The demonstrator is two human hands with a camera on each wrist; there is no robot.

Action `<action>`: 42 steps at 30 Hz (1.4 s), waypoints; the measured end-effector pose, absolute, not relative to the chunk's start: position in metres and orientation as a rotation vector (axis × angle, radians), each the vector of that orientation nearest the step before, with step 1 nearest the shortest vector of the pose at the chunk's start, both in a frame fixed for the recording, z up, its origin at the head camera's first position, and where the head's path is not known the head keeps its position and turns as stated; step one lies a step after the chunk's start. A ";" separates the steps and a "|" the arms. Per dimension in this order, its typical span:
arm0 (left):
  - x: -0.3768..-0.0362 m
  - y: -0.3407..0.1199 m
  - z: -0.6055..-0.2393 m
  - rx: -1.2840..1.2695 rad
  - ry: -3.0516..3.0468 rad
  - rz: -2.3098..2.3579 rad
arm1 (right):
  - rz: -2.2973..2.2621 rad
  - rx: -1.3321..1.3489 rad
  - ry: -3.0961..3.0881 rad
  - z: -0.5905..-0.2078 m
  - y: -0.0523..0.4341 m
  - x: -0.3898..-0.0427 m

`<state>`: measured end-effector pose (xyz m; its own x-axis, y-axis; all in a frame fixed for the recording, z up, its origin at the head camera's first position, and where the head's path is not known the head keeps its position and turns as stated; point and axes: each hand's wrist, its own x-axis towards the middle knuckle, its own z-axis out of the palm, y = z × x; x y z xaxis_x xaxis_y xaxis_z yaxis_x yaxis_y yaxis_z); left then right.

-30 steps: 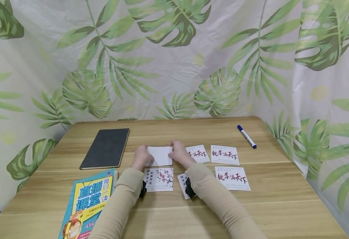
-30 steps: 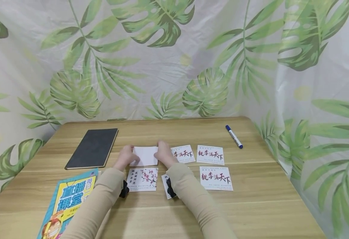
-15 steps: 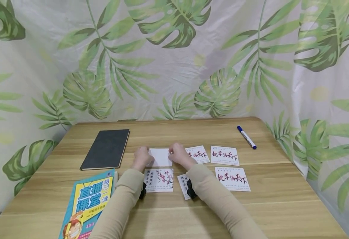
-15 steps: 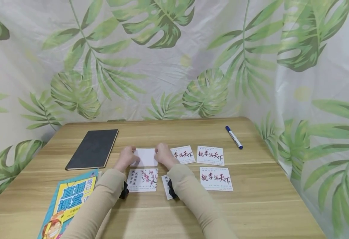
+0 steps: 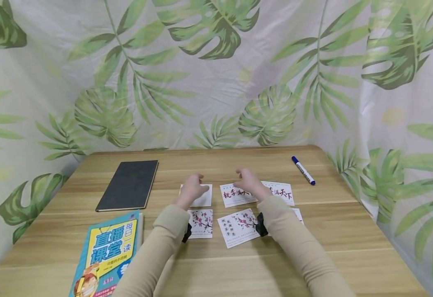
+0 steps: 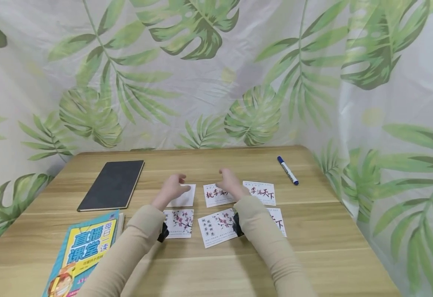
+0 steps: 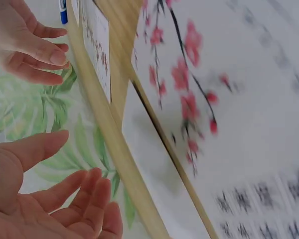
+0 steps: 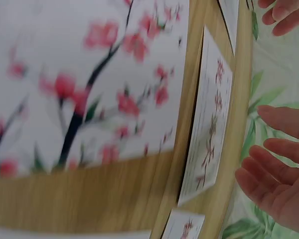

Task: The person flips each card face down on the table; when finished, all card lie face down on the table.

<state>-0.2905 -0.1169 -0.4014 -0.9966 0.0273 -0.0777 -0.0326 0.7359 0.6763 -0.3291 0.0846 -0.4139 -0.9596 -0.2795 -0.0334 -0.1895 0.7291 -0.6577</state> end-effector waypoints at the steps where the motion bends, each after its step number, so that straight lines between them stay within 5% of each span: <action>1: -0.291 -0.111 -0.403 0.004 2.856 1.096 | -1.016 -0.378 2.816 -0.414 0.091 -0.329; 8: -0.298 -0.082 -0.412 0.011 2.881 0.971 | -0.888 -0.265 2.837 -0.423 0.119 -0.339; 14: -0.301 -0.063 -0.412 -0.001 2.897 0.852 | -0.840 -0.408 2.986 -0.508 0.144 -0.399; 17: -0.302 -0.057 -0.411 -0.025 2.875 0.819 | -0.864 -0.392 2.953 -0.516 0.145 -0.406; 23: -0.302 -0.052 -0.413 -0.036 2.853 0.773 | -0.885 -0.239 2.836 -0.414 0.117 -0.321; 26: -0.304 -0.052 -0.416 -0.037 2.859 0.780 | -0.877 -0.269 2.830 -0.411 0.117 -0.319; 28: -0.306 -0.052 -0.418 -0.040 2.864 0.790 | -0.856 -0.315 2.849 -0.426 0.121 -0.330; 35: -0.311 -0.054 -0.422 -0.066 2.856 0.820 | -0.822 -0.411 2.953 -0.604 0.154 -0.481; 39: -0.312 -0.054 -0.424 -0.075 2.849 0.837 | -0.814 -0.449 2.974 -0.592 0.151 -0.463; 42: -0.311 -0.054 -0.426 -0.087 2.835 0.878 | -0.795 -0.344 2.884 -0.525 0.135 -0.411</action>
<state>-0.3115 -0.0538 -0.4256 -0.9835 -0.0046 -0.1811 -0.1062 0.8246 0.5557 -0.4113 0.1347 -0.5248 -0.9655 -0.2522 -0.0645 -0.1835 0.8352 -0.5184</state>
